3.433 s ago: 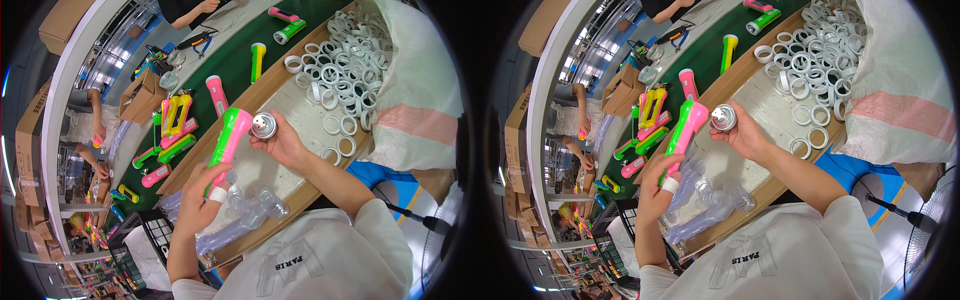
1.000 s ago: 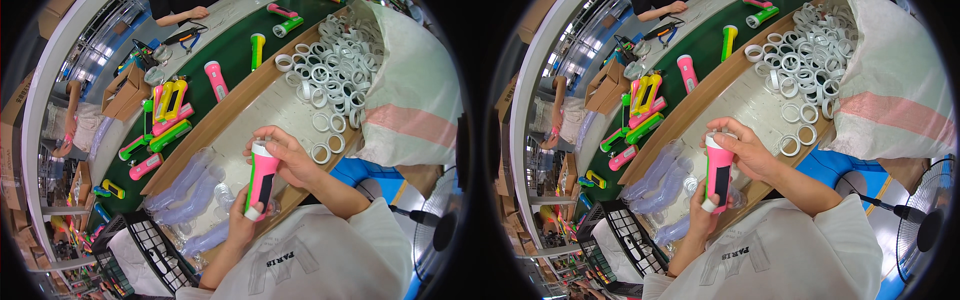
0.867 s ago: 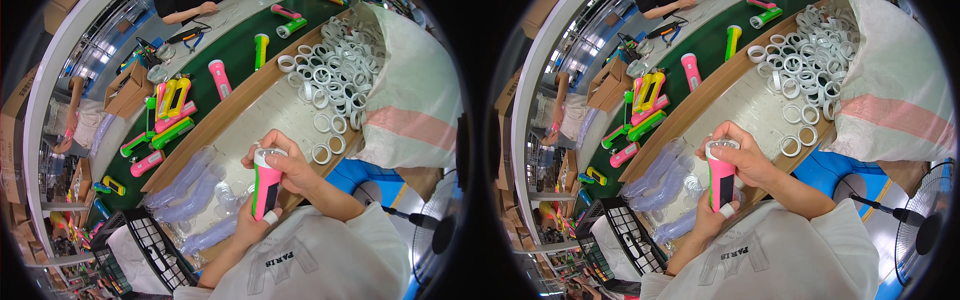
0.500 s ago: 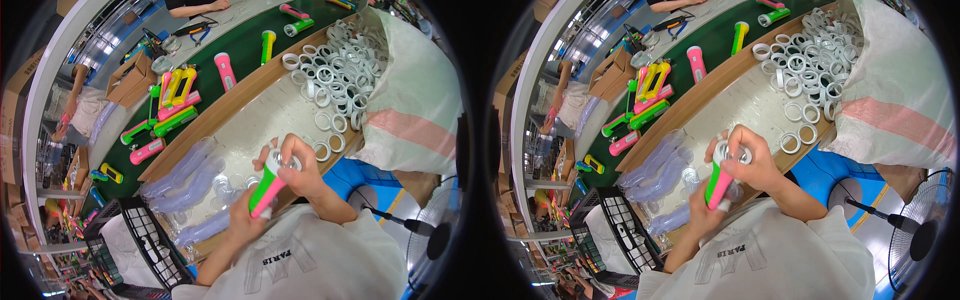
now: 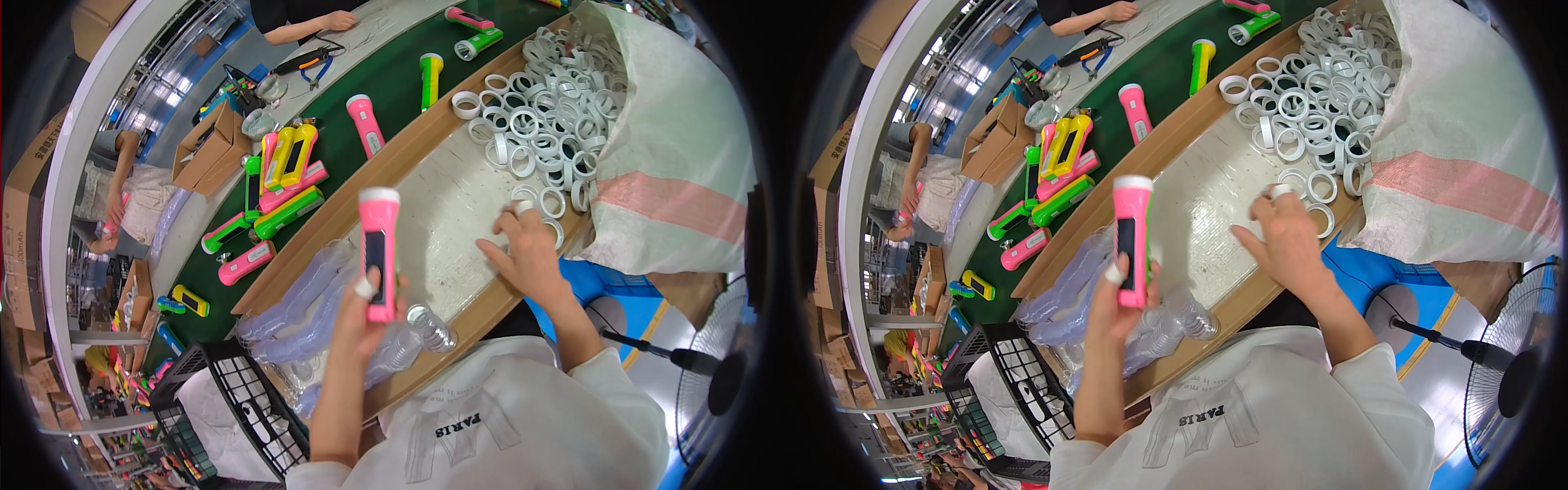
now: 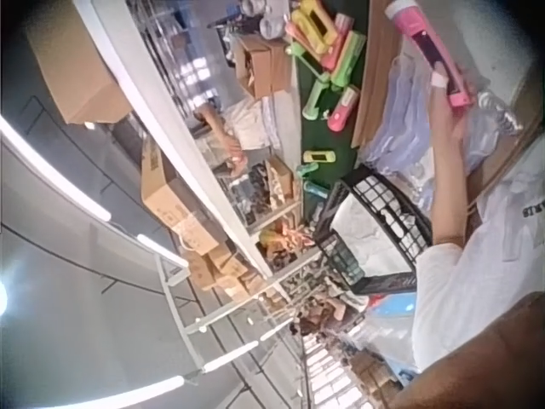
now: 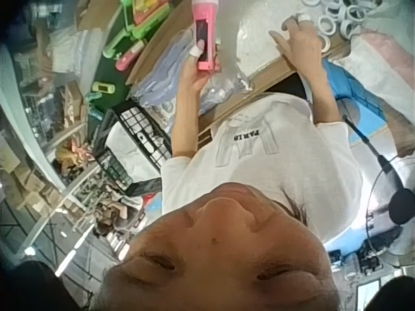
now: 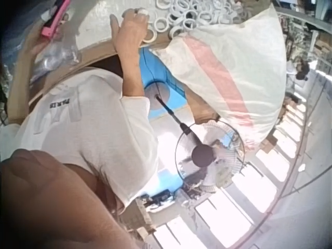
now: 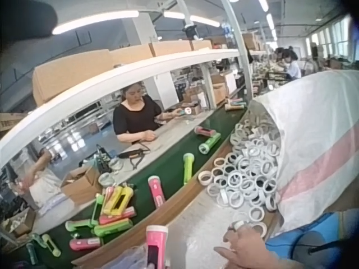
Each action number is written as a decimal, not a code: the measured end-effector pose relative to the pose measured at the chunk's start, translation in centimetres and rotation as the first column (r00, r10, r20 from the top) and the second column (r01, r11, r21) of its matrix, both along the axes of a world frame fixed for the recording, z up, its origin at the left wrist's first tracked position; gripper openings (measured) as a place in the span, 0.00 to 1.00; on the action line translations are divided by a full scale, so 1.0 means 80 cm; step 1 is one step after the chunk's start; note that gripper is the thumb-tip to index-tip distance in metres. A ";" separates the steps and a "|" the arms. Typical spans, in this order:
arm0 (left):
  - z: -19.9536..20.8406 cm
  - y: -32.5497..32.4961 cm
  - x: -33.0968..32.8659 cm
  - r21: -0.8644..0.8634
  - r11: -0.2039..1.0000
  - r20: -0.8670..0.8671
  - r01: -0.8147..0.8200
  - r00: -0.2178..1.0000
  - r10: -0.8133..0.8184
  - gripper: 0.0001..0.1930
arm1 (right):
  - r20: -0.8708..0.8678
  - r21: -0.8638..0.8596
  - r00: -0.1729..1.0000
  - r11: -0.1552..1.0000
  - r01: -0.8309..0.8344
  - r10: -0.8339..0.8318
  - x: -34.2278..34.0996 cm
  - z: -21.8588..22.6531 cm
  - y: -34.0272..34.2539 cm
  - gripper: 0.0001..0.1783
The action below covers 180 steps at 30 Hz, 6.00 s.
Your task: Assembling plastic flashlight components on a factory line.
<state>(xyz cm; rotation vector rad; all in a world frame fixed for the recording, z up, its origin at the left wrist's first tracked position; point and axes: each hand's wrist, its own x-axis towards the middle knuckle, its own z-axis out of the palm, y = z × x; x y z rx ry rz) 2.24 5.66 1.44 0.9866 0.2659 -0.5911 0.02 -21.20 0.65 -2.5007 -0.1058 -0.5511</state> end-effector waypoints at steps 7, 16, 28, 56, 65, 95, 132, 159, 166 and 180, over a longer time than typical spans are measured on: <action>0.019 -0.001 0.199 0.463 0.878 0.386 -0.118 0.919 -0.080 0.14 | -0.327 -0.417 0.940 0.908 -0.047 -0.101 -0.021 -0.022 -0.028 0.19; -0.006 0.009 0.260 0.672 0.569 0.698 -0.475 0.662 -0.272 0.20 | -0.238 0.067 0.928 0.958 -0.279 0.286 0.045 0.013 0.032 0.13; -0.016 0.069 0.117 0.837 0.163 0.487 -0.522 0.576 -0.656 0.08 | 0.007 0.133 0.894 0.885 -0.445 0.449 0.120 -0.017 0.097 0.35; -0.055 0.040 0.364 0.793 -0.408 0.137 -0.452 0.785 -0.604 0.35 | -0.063 0.589 0.862 0.716 -0.376 0.504 0.131 -0.022 0.086 0.42; -0.020 0.126 0.277 0.813 0.288 0.582 -0.506 0.709 -0.399 0.28 | 0.028 0.635 0.863 0.658 -0.404 0.504 0.127 -0.012 0.086 0.41; 0.172 0.078 0.007 0.916 0.399 0.371 -0.042 0.468 -0.802 0.27 | 0.123 0.241 0.623 0.585 -0.774 0.773 0.059 0.082 0.051 0.39; 0.046 0.010 -0.011 0.773 0.561 0.633 -0.298 0.435 -0.640 0.27 | -0.257 0.921 0.696 0.389 -0.035 0.671 0.059 0.031 0.050 0.27; 0.047 0.012 -0.024 0.639 0.745 0.424 0.193 0.720 -0.550 0.25 | 0.112 0.588 0.769 0.582 -0.562 0.629 0.021 0.012 0.029 0.22; 0.053 -0.017 -0.010 0.611 0.314 0.307 -0.726 -0.147 -0.940 0.23 | -0.525 0.815 0.567 0.184 0.549 0.635 0.039 -0.002 0.039 0.21; 0.021 -0.019 -0.020 0.720 0.468 0.636 -0.512 0.218 -0.740 0.25 | -0.361 0.932 0.699 0.213 0.293 0.618 0.050 0.003 0.037 0.23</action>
